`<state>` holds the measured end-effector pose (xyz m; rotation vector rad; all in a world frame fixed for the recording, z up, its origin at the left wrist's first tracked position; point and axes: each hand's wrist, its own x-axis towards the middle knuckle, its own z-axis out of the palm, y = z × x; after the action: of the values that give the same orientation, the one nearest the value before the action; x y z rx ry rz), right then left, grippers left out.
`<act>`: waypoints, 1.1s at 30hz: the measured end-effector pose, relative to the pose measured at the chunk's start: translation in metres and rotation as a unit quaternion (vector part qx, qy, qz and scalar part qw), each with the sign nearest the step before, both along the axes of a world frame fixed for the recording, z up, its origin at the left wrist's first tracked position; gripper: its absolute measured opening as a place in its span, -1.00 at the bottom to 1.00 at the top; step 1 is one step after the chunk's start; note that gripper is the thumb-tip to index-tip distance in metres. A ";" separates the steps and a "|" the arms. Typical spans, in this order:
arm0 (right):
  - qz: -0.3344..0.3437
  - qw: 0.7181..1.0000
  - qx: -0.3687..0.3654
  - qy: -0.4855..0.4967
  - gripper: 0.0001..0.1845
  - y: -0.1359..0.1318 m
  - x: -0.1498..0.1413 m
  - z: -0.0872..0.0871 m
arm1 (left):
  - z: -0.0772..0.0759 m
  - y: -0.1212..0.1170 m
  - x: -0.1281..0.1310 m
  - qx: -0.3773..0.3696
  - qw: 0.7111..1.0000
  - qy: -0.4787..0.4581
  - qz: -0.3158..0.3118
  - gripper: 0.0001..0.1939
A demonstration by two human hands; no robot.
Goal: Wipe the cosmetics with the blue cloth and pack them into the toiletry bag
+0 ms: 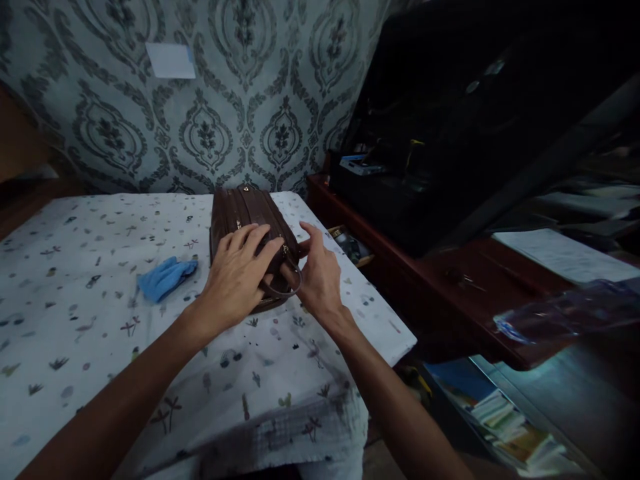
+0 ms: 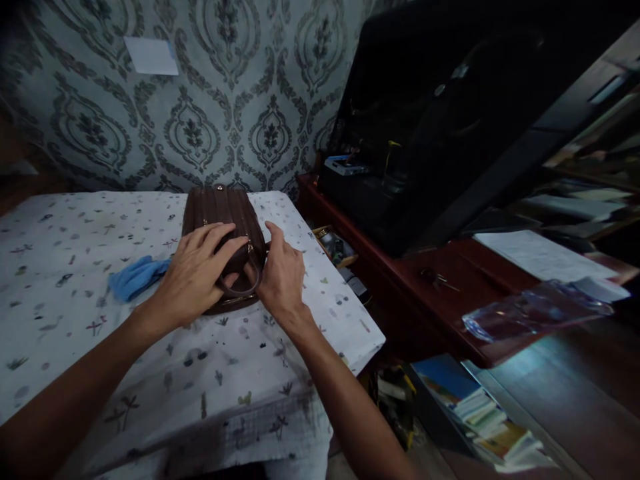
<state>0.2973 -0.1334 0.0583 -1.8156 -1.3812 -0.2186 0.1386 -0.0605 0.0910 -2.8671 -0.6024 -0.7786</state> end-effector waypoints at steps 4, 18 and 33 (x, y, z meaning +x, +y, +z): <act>0.007 1.000 0.022 0.021 -0.27 -0.002 -0.002 -0.006 | -0.001 0.001 0.001 0.008 1.000 0.003 0.000 -0.48; 0.001 0.999 0.019 0.031 -0.41 0.000 -0.003 -0.002 | -0.003 0.000 0.001 0.022 1.000 -0.002 0.006 -0.54; 0.030 0.994 0.000 0.101 -0.24 0.002 -0.002 -0.011 | -0.009 -0.007 0.006 0.046 0.999 -0.013 0.024 -0.53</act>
<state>0.2951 -0.1312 0.0475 -1.7423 -1.2907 -0.0026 0.1442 -0.0674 0.0821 -2.7532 -0.6210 -0.8166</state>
